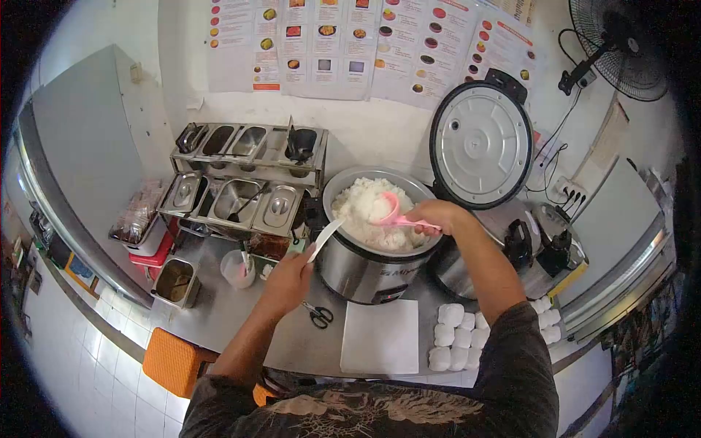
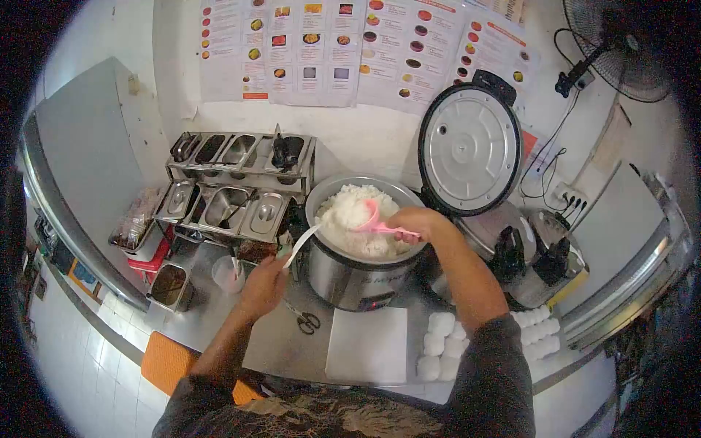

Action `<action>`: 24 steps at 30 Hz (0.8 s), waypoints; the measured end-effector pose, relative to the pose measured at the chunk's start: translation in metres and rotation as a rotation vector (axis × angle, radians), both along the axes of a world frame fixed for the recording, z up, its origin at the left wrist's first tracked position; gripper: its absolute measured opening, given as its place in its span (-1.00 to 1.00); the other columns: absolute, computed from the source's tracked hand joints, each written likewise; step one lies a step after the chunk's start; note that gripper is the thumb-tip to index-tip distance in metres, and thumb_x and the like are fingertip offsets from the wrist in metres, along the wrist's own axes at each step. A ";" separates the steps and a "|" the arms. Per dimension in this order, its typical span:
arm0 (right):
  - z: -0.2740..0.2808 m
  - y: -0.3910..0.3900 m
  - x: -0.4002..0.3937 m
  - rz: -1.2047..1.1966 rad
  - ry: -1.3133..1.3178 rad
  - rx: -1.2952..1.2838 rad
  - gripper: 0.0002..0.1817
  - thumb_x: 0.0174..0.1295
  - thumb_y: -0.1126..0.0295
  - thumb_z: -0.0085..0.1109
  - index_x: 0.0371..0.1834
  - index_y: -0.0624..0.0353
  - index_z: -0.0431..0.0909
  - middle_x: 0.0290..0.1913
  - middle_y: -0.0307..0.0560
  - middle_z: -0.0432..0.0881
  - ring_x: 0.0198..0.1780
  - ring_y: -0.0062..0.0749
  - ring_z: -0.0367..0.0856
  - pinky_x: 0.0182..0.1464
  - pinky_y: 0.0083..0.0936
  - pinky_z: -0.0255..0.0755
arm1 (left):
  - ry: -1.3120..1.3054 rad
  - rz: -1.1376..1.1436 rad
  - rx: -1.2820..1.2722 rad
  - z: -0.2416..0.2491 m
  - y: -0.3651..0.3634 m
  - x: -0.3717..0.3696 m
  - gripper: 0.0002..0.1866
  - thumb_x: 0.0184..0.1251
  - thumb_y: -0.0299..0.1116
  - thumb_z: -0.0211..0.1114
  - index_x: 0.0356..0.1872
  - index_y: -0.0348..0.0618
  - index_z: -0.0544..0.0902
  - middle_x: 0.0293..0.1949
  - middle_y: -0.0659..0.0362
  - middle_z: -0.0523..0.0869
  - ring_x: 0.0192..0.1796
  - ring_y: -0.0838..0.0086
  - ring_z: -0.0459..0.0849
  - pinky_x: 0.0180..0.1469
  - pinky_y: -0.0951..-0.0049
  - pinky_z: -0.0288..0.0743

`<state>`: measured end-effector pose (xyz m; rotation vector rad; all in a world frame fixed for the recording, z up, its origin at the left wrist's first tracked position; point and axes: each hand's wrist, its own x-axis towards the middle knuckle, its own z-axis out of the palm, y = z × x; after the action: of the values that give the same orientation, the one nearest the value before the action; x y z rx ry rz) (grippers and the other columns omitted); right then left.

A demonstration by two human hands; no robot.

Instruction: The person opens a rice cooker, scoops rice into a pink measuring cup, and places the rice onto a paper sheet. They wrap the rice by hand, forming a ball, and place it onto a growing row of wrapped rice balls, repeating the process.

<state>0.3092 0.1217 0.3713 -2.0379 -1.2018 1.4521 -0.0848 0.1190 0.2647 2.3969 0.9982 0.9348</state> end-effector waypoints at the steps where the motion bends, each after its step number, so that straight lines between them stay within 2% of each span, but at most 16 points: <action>1: 0.003 -0.008 0.000 -0.027 0.051 0.033 -0.77 0.38 0.27 0.09 -0.13 0.23 0.57 -0.50 -0.20 0.54 -0.71 -0.69 0.28 -0.75 -0.64 0.07 | 0.011 -0.005 0.006 0.009 0.003 0.010 -0.53 0.49 -0.39 0.09 0.40 -0.08 0.48 -0.03 -0.13 0.63 -0.03 -0.08 0.65 0.03 0.06 0.53; 3: 0.007 -0.030 -0.003 -0.081 0.150 0.098 -0.75 0.42 0.27 0.06 -0.06 0.22 0.58 -0.49 -0.22 0.53 -0.71 -0.73 0.27 -0.75 -0.69 0.07 | 0.032 -0.016 0.017 0.029 0.007 0.036 -0.53 0.51 -0.38 0.08 0.42 -0.05 0.46 -0.04 -0.10 0.62 -0.05 -0.05 0.67 -0.01 0.06 0.56; 6: 0.002 -0.057 -0.019 -0.141 0.415 0.137 -0.74 0.49 0.28 0.01 0.07 0.17 0.57 -0.47 -0.24 0.52 -0.68 -0.76 0.29 -0.75 -0.77 0.09 | 0.237 -0.087 0.088 0.055 0.005 0.074 -0.51 0.49 -0.41 0.04 0.43 0.00 0.44 -0.05 -0.08 0.60 -0.07 -0.02 0.71 -0.04 0.10 0.63; 9: -0.017 -0.075 -0.026 -0.274 0.429 0.223 -0.73 0.51 0.27 -0.01 0.12 0.11 0.58 -0.45 -0.27 0.52 -0.65 -0.77 0.32 -0.73 -0.79 0.10 | 0.375 -0.085 0.168 0.060 0.002 0.099 -0.49 0.48 -0.39 0.04 0.43 0.07 0.44 -0.06 -0.05 0.61 -0.08 0.05 0.73 -0.11 0.10 0.65; 10: -0.020 -0.085 -0.026 -0.281 0.463 0.275 -0.73 0.49 0.28 0.03 0.12 0.11 0.58 -0.43 -0.27 0.53 -0.62 -0.76 0.34 -0.71 -0.82 0.11 | 0.323 -0.102 0.199 0.064 0.002 0.101 -0.50 0.45 -0.40 0.10 0.41 0.01 0.45 -0.14 -0.04 0.69 -0.12 0.09 0.75 -0.11 0.11 0.65; 13: -0.032 -0.102 -0.017 -0.310 0.528 0.312 -0.71 0.45 0.30 0.11 0.15 0.14 0.57 -0.43 -0.28 0.53 -0.62 -0.76 0.34 -0.71 -0.83 0.10 | 0.229 -0.009 0.012 0.060 0.024 0.117 -0.52 0.48 -0.40 0.13 0.40 -0.07 0.42 -0.24 -0.06 0.74 -0.16 0.10 0.77 -0.13 0.16 0.63; 14: -0.033 -0.108 -0.017 -0.280 0.539 0.337 -0.67 0.38 0.34 0.20 0.16 0.20 0.57 -0.40 -0.28 0.55 -0.60 -0.74 0.37 -0.68 -0.82 0.15 | -0.010 -0.148 -0.155 0.051 0.039 0.118 -0.55 0.53 -0.39 0.13 0.38 -0.16 0.38 -0.31 -0.10 0.76 -0.21 0.06 0.78 -0.13 0.14 0.59; 17: -0.047 -0.112 -0.012 -0.361 0.442 0.383 -0.63 0.33 0.38 0.22 0.18 0.23 0.57 -0.37 -0.29 0.57 -0.58 -0.73 0.40 -0.65 -0.82 0.18 | -0.127 -0.228 -0.365 0.067 0.031 0.117 -0.55 0.57 -0.37 0.09 0.41 -0.13 0.32 -0.27 -0.12 0.75 -0.17 0.05 0.77 -0.09 0.13 0.57; 18: -0.043 -0.115 -0.016 -0.351 0.361 0.376 -0.68 0.35 0.44 0.15 0.15 0.25 0.56 -0.39 -0.25 0.54 -0.54 -0.67 0.47 -0.60 -0.72 0.28 | -0.092 -0.214 -0.213 0.061 0.035 0.121 -0.55 0.55 -0.37 0.13 0.40 -0.11 0.36 -0.19 -0.14 0.75 -0.10 0.03 0.75 0.00 0.10 0.56; 21: -0.040 -0.120 -0.024 -0.335 0.137 0.367 -0.72 0.37 0.39 0.13 0.08 0.22 0.62 -0.42 -0.29 0.54 -0.50 -0.69 0.50 -0.58 -0.67 0.29 | -0.201 -0.266 0.062 0.049 0.036 0.123 -0.57 0.43 -0.44 0.22 0.30 -0.12 0.49 -0.24 -0.20 0.75 -0.09 -0.12 0.73 -0.01 0.09 0.57; 24: -0.049 -0.117 -0.017 -0.206 -0.206 0.418 -0.74 0.37 0.36 0.09 0.01 0.22 0.65 -0.39 -0.08 0.68 -0.43 -0.37 0.67 -0.47 -0.43 0.48 | -0.107 -0.298 0.020 0.055 0.033 0.118 -0.59 0.46 -0.41 0.19 0.31 -0.10 0.52 -0.12 -0.18 0.75 -0.02 -0.13 0.72 0.03 0.09 0.58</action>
<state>0.2924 0.0047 0.3221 -1.9753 -1.2087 0.8296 0.0327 0.1522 0.3200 2.3968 0.5750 0.9524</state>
